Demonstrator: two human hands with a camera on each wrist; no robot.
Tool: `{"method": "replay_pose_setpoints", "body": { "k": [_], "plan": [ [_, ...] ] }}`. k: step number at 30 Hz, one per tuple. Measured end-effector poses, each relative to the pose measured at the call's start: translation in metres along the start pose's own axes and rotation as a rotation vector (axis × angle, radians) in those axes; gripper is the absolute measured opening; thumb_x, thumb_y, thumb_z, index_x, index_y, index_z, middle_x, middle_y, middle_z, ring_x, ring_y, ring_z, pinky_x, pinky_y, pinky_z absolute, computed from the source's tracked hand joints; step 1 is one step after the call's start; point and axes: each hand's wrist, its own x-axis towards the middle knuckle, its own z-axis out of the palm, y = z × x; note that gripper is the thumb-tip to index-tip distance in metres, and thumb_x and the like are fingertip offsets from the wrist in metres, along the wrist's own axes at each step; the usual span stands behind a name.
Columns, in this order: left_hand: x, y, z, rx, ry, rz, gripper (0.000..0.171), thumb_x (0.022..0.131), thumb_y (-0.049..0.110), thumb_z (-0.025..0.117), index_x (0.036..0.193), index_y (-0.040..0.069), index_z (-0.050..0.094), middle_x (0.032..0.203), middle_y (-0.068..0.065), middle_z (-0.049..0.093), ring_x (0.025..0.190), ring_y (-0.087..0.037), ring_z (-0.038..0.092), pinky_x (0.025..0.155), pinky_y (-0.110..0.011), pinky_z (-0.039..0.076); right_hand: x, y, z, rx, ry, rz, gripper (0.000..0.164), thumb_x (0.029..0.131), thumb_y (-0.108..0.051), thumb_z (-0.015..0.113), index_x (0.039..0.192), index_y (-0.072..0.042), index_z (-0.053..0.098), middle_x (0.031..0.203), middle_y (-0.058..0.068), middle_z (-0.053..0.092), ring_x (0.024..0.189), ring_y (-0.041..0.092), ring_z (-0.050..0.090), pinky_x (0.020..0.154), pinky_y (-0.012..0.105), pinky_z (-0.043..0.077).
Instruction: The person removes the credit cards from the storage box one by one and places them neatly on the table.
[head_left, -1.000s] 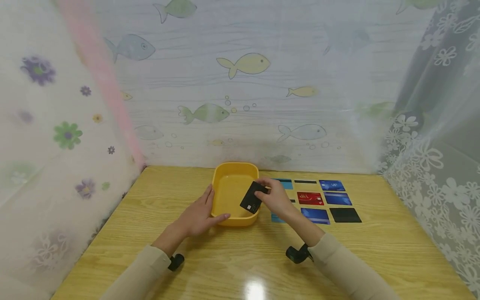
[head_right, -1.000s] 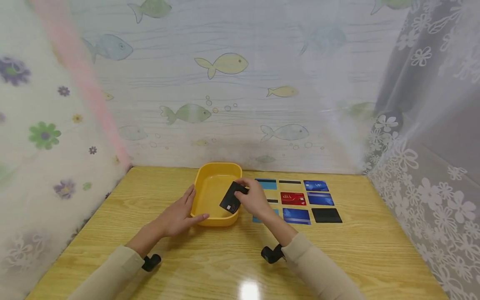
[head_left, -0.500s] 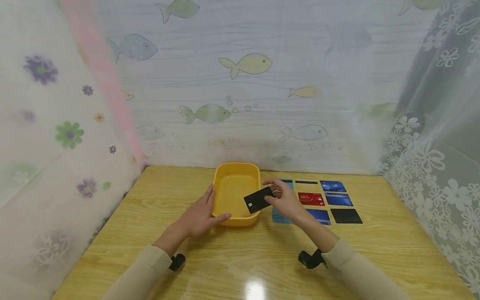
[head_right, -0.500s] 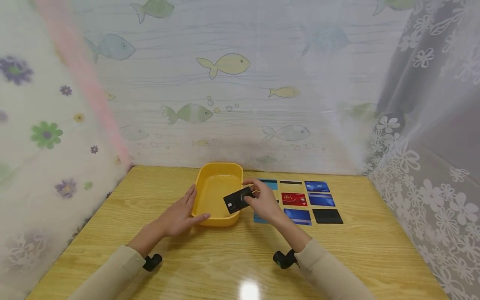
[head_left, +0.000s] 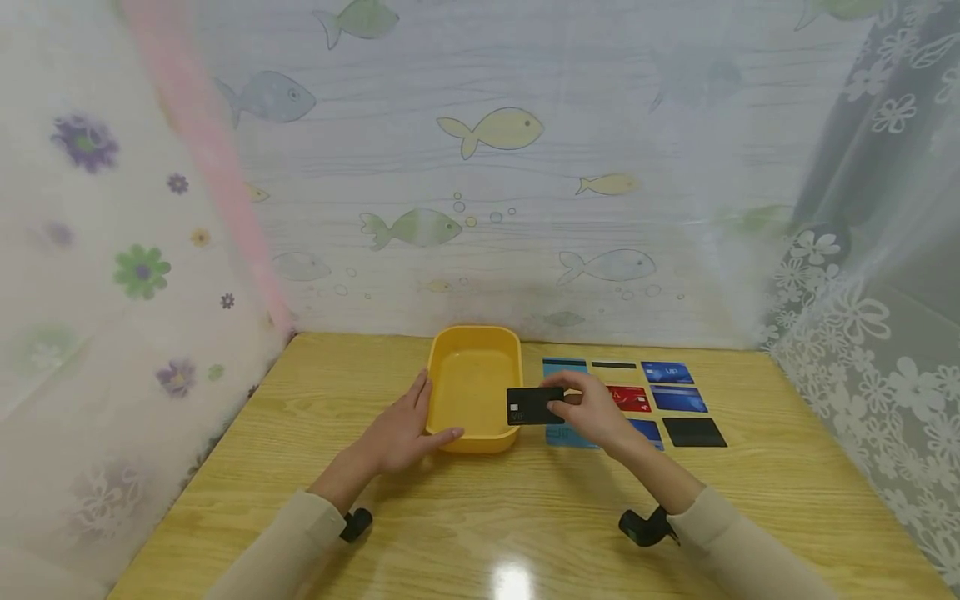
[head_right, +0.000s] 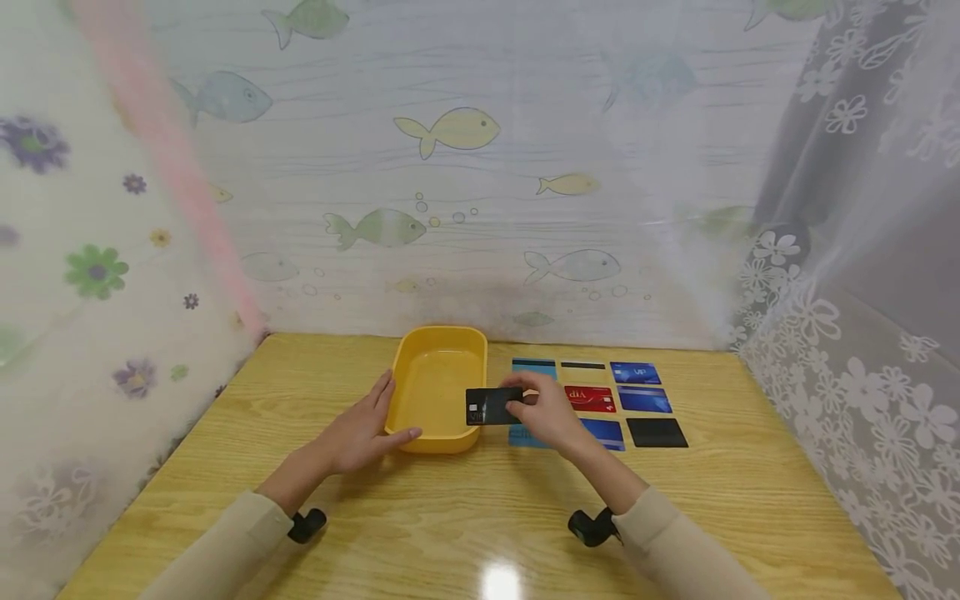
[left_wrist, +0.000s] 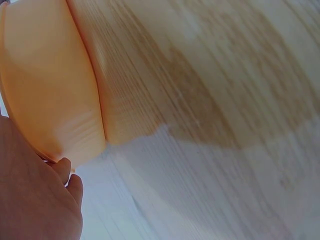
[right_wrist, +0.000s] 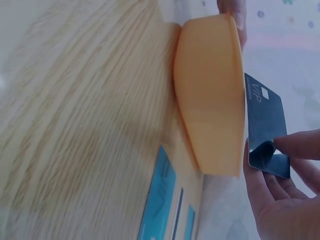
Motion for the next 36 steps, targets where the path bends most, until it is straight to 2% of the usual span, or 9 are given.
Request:
{"method": "replay_pose_setpoints", "body": {
  "k": [7, 12, 15, 22, 32, 36],
  "plan": [
    [-0.001, 0.001, -0.001, -0.015, -0.005, 0.003, 0.12, 0.089, 0.087, 0.039, 0.163, 0.001, 0.003, 0.172, -0.013, -0.003, 0.154, -0.036, 0.022, 0.122, -0.051, 0.028, -0.01, 0.008, -0.011, -0.022, -0.004, 0.02, 0.031, 0.098, -0.001, 0.065, 0.128, 0.002, 0.064, 0.136, 0.025, 0.058, 0.115, 0.043, 0.066, 0.088, 0.049, 0.06],
    [-0.001, 0.0, 0.0, -0.019, -0.009, 0.005, 0.12, 0.089, 0.087, 0.039, 0.163, 0.0, 0.003, 0.172, -0.013, -0.004, 0.154, -0.036, 0.021, 0.122, -0.051, 0.027, -0.015, 0.016, -0.017, -0.05, -0.02, 0.014, 0.028, 0.096, 0.003, 0.065, 0.124, 0.004, 0.065, 0.13, 0.026, 0.061, 0.111, 0.04, 0.068, 0.087, 0.045, 0.06],
    [-0.001, 0.0, 0.0, -0.02, -0.012, 0.007, 0.119, 0.089, 0.086, 0.039, 0.163, -0.001, 0.004, 0.171, -0.013, -0.004, 0.155, -0.035, 0.02, 0.122, -0.051, 0.027, -0.021, 0.018, -0.02, -0.099, -0.029, 0.015, 0.026, 0.096, 0.003, 0.066, 0.122, 0.003, 0.067, 0.128, 0.023, 0.063, 0.112, 0.037, 0.066, 0.088, 0.042, 0.06],
    [-0.001, 0.0, -0.001, -0.014, -0.007, 0.011, 0.12, 0.089, 0.086, 0.039, 0.162, -0.002, 0.005, 0.171, -0.015, -0.003, 0.155, -0.036, 0.02, 0.122, -0.05, 0.027, -0.033, 0.025, -0.025, -0.166, -0.044, 0.028, 0.024, 0.094, 0.0, 0.07, 0.117, -0.001, 0.069, 0.124, 0.017, 0.065, 0.116, 0.036, 0.062, 0.093, 0.047, 0.057],
    [-0.001, 0.0, -0.001, -0.013, 0.002, 0.022, 0.12, 0.089, 0.086, 0.038, 0.162, -0.003, 0.006, 0.171, -0.016, -0.003, 0.155, -0.036, 0.019, 0.122, -0.05, 0.026, -0.044, 0.034, -0.026, -0.168, -0.07, 0.115, 0.022, 0.093, -0.001, 0.071, 0.115, -0.002, 0.069, 0.123, 0.015, 0.066, 0.107, 0.029, 0.064, 0.084, 0.039, 0.057],
    [-0.001, -0.001, 0.0, -0.018, 0.004, 0.025, 0.12, 0.09, 0.086, 0.039, 0.162, -0.003, 0.006, 0.171, -0.016, -0.003, 0.155, -0.036, 0.018, 0.122, -0.05, 0.026, -0.047, 0.035, -0.027, -0.168, -0.072, 0.123, 0.022, 0.092, 0.0, 0.071, 0.113, -0.002, 0.069, 0.122, 0.016, 0.067, 0.105, 0.03, 0.066, 0.084, 0.04, 0.058]
  ]
}}
